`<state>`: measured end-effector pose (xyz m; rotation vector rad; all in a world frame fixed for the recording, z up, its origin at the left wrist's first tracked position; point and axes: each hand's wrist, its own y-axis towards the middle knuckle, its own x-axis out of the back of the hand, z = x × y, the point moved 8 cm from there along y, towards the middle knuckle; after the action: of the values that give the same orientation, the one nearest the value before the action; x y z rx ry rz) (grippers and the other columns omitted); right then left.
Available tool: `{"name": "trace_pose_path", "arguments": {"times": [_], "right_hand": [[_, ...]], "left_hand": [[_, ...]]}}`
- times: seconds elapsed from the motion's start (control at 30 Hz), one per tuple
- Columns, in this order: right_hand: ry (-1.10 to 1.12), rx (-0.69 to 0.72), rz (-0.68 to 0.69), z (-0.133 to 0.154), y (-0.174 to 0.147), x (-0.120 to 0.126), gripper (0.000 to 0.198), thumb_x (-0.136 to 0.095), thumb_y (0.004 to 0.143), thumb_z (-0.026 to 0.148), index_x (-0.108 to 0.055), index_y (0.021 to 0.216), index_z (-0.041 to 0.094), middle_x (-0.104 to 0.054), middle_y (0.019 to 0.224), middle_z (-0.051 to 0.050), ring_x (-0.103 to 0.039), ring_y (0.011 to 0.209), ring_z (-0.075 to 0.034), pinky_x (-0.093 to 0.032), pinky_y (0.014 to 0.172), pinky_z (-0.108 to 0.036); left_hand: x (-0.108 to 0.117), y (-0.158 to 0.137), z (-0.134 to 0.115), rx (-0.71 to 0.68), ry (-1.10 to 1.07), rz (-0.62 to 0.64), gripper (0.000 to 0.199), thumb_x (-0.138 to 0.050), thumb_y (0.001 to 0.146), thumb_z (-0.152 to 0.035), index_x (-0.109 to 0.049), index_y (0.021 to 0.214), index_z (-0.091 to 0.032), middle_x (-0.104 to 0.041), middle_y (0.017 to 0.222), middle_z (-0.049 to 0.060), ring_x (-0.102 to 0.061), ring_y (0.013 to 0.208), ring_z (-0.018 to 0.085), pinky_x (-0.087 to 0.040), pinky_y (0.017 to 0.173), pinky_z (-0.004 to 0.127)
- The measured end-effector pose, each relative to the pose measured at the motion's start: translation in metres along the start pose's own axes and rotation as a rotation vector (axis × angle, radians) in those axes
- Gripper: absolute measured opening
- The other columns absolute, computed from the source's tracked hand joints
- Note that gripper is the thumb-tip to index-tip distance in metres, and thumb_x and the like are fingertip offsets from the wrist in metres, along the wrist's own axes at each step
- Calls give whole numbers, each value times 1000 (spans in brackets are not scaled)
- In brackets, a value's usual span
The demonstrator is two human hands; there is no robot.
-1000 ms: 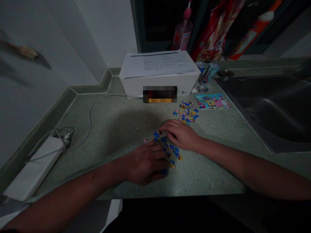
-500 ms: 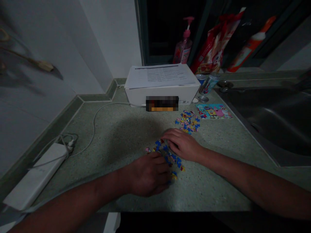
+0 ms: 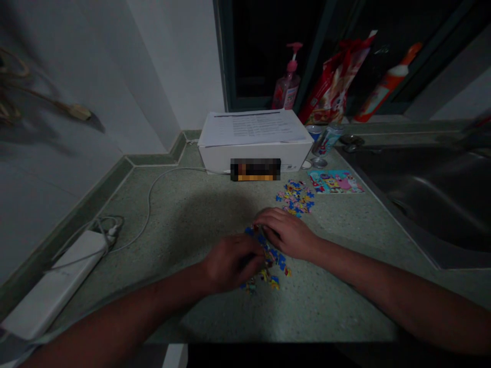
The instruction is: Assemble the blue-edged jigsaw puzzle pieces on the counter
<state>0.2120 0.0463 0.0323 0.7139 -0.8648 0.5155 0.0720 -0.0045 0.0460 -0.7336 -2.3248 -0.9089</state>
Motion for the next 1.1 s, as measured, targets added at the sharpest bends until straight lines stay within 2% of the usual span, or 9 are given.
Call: {"name": "trace_pose_path", "arguments": {"times": [0.07, 0.17, 0.37, 0.53, 0.67, 0.83, 0.93, 1.1], "right_hand": [[-4, 6, 1, 0, 1, -1, 41, -56, 97, 4, -73, 129, 24, -80, 122, -11, -73, 118, -26, -61, 102, -49], [-17, 15, -7, 1, 2, 0, 36, -54, 99, 6, -74, 126, 20, -80, 119, -13, -73, 116, -27, -62, 101, -49], [-45, 1, -36, -1, 6, 2, 30, -53, 105, 13, -74, 125, 21, -80, 120, -13, -74, 112, -27, -62, 98, -49], [-62, -3, -27, -4, 11, -1, 30, -53, 106, 13, -74, 126, 20, -81, 123, -14, -74, 115, -28, -61, 99, -49], [-78, 7, -17, -6, 13, -5, 31, -54, 105, 13, -75, 126, 19, -80, 121, -14, -73, 114, -28, -60, 101, -50], [-114, -10, -24, -11, 18, -9, 32, -53, 105, 12, -76, 126, 17, -80, 119, -16, -73, 114, -29, -60, 103, -50], [-138, -36, -30, -14, 28, -11, 33, -55, 101, 10, -76, 125, 17, -79, 119, -16, -72, 113, -31, -59, 104, -51], [-134, -98, -75, -23, 43, -13, 34, -57, 95, 7, -75, 122, 16, -78, 119, -17, -70, 115, -31, -58, 107, -50]], "left_hand": [[9, 0, 20, 154, -21, -63, 21, -53, 111, -28, -69, 100, -21, -77, 84, 3, -72, 72, 17, -61, 66, 30], [19, 1, 44, 285, 11, -111, 24, -49, 113, -30, -69, 107, -19, -79, 90, 6, -74, 77, 18, -62, 67, 28], [30, 2, 78, 375, -5, -201, 23, -54, 113, -33, -72, 113, -18, -81, 92, 7, -75, 77, 18, -61, 63, 27], [37, 7, 90, 418, 78, -193, 19, -61, 108, -28, -75, 117, -18, -83, 103, 6, -80, 90, 22, -65, 77, 33], [44, 14, 91, 496, 276, -135, 19, -65, 103, -17, -77, 118, -17, -81, 106, 6, -78, 95, 23, -64, 87, 36], [44, 34, 80, 372, 546, 58, 22, -63, 104, -11, -80, 112, -22, -77, 112, 7, -71, 110, 25, -59, 101, 39], [39, 42, 83, 309, 693, 163, 22, -63, 103, -9, -79, 107, -23, -75, 112, 10, -68, 110, 28, -58, 97, 42], [30, 46, 95, 305, 735, 155, 22, -59, 104, -6, -75, 110, -20, -73, 112, 11, -67, 105, 28, -57, 92, 41]]}}
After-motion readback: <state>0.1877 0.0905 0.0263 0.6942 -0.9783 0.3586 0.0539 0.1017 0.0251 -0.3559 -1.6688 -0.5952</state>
